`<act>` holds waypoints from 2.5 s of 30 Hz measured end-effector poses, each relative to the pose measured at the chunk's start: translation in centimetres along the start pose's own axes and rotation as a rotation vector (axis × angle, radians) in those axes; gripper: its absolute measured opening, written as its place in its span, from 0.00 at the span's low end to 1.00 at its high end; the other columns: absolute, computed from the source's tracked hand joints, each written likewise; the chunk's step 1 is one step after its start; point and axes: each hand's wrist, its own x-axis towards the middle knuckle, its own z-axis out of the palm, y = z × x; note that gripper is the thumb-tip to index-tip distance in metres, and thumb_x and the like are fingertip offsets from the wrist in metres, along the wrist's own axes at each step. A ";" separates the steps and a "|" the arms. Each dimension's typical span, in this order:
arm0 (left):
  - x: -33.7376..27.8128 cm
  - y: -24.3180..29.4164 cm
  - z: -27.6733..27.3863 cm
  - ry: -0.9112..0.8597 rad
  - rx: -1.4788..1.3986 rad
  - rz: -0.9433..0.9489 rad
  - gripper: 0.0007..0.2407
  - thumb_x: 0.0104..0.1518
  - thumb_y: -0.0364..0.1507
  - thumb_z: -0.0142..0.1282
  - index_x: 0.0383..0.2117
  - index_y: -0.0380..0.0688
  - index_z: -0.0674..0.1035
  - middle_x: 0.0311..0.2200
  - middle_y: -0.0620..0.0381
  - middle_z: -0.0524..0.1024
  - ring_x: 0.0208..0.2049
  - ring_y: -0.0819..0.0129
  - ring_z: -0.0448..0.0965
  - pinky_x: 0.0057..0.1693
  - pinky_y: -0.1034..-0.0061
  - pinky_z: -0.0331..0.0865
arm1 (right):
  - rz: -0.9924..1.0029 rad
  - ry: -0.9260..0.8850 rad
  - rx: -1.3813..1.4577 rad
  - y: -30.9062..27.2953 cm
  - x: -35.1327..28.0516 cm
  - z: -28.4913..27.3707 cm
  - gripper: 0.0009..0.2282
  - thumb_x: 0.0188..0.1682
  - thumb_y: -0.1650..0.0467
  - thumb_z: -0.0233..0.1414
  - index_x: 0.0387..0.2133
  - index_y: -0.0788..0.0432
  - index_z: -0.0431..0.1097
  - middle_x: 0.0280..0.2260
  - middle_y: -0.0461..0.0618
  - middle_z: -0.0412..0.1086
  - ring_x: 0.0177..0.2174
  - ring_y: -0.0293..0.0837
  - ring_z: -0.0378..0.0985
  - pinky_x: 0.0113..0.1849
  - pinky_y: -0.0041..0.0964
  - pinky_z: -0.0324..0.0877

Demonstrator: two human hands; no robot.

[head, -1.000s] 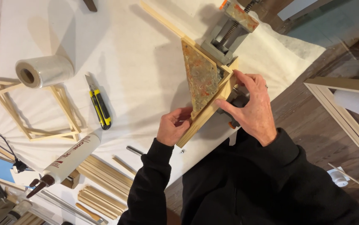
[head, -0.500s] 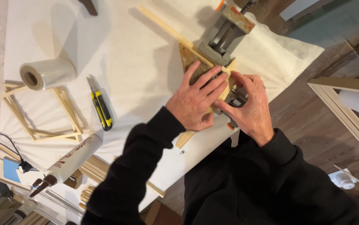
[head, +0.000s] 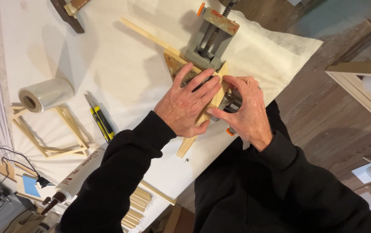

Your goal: The person assembles wooden picture frame corners at a workbench. They place mitred moulding pieces into a corner vise, tighten the vise screw, tap the joint with a mallet, apply wood glue to a moulding end, press pieces together, and clamp another corner assembly.

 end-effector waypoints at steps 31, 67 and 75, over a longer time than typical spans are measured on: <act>0.5 -1.6 -0.2 -0.046 -0.016 0.051 0.36 0.54 0.51 0.62 0.64 0.38 0.69 0.67 0.54 0.62 0.69 0.59 0.54 0.70 0.49 0.47 | 0.115 -0.082 -0.051 -1.3 0.7 -1.8 0.26 0.34 0.61 0.72 0.39 0.61 0.66 0.35 0.54 0.72 0.30 0.50 0.79 0.32 0.42 0.74; 0.3 -2.1 0.8 -0.020 -0.030 0.062 0.38 0.50 0.54 0.63 0.62 0.40 0.71 0.62 0.53 0.64 0.68 0.59 0.56 0.70 0.50 0.48 | -0.361 -0.025 -0.229 0.3 -5.4 -6.3 0.16 0.45 0.73 0.63 0.48 0.56 0.72 0.38 0.50 0.69 0.36 0.47 0.74 0.39 0.40 0.71; 0.2 -1.8 1.0 -0.020 -0.019 0.056 0.37 0.53 0.54 0.61 0.63 0.39 0.70 0.65 0.52 0.63 0.69 0.58 0.54 0.70 0.49 0.46 | 0.015 0.053 -0.322 7.1 -13.8 -6.1 0.18 0.45 0.71 0.63 0.47 0.63 0.70 0.43 0.58 0.73 0.39 0.57 0.78 0.39 0.42 0.74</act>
